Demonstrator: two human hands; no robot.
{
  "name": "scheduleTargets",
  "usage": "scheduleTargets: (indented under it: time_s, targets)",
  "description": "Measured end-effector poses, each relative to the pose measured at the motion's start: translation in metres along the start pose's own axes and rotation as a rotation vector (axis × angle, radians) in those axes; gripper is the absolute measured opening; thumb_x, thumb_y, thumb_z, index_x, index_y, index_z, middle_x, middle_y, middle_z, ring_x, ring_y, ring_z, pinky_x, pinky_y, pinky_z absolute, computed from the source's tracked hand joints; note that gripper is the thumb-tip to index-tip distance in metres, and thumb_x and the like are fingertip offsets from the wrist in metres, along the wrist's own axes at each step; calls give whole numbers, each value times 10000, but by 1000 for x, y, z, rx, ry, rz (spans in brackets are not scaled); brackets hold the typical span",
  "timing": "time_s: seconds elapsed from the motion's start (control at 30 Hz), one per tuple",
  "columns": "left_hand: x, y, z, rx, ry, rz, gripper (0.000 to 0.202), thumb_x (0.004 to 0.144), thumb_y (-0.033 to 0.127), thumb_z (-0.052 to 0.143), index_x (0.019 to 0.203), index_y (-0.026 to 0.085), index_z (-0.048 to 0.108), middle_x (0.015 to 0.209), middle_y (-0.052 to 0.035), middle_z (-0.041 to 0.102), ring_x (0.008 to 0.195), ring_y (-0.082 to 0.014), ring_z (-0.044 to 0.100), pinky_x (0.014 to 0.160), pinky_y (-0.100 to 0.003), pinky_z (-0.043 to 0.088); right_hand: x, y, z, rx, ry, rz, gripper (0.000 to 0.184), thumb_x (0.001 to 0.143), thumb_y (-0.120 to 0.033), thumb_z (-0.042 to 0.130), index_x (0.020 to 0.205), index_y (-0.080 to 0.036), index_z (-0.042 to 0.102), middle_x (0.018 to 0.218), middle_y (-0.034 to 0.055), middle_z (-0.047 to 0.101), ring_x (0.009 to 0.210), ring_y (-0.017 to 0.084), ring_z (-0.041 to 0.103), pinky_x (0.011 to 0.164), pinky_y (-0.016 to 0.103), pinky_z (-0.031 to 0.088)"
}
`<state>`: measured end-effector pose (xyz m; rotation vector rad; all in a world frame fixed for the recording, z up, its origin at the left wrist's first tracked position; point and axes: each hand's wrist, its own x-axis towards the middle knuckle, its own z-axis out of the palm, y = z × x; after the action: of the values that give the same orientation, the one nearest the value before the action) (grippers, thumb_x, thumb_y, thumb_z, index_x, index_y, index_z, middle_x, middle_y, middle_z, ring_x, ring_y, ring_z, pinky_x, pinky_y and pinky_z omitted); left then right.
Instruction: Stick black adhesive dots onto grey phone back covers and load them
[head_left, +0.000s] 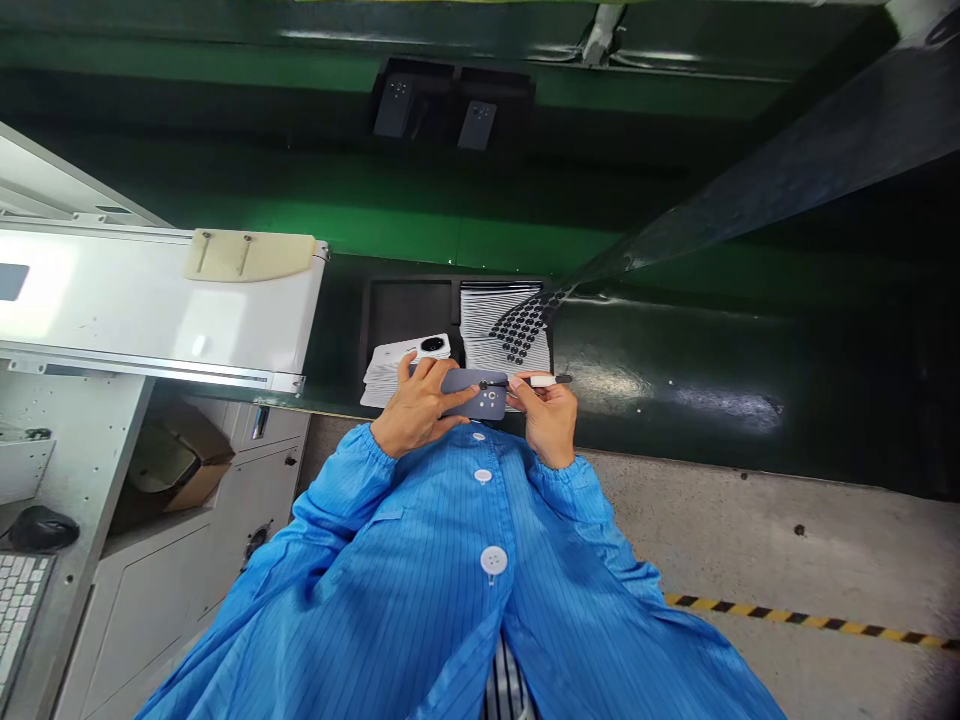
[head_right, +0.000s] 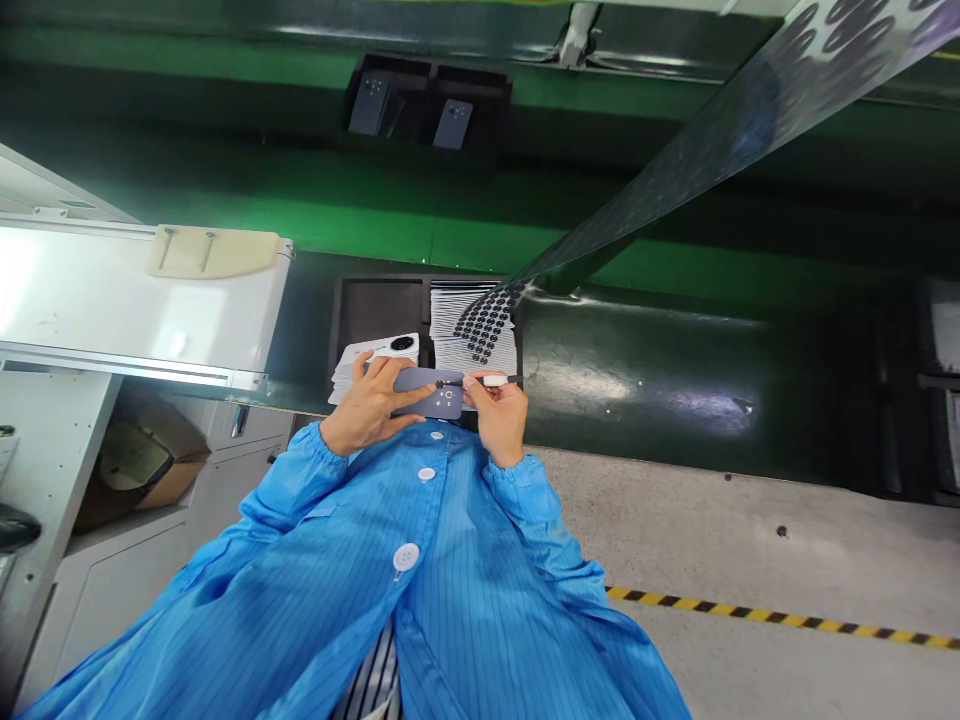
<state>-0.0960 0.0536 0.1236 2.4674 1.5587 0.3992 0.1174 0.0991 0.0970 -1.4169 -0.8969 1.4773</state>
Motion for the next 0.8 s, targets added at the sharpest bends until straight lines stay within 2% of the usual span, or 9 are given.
scheduleTargets:
  time_s: [0.27, 0.8]
  targets:
    - [0, 3, 4, -26, 50, -23, 442, 877, 483, 697, 1276, 294, 696, 1292, -168, 522, 1143, -346, 480, 1035, -623, 263, 2, -2, 1, 43, 16, 4, 370, 628, -489, 865, 807, -193, 733, 727, 0, 686, 699, 157, 667, 713, 343, 625]
    - [2, 9, 3, -21, 34, -56, 453, 863, 484, 716, 1269, 284, 698, 1283, -160, 520, 1124, -343, 469, 1003, -601, 299, 4, 2, -1, -6, 29, -36, 357, 640, -475, 852, 806, -182, 736, 727, 10, 700, 697, 168, 667, 722, 356, 613]
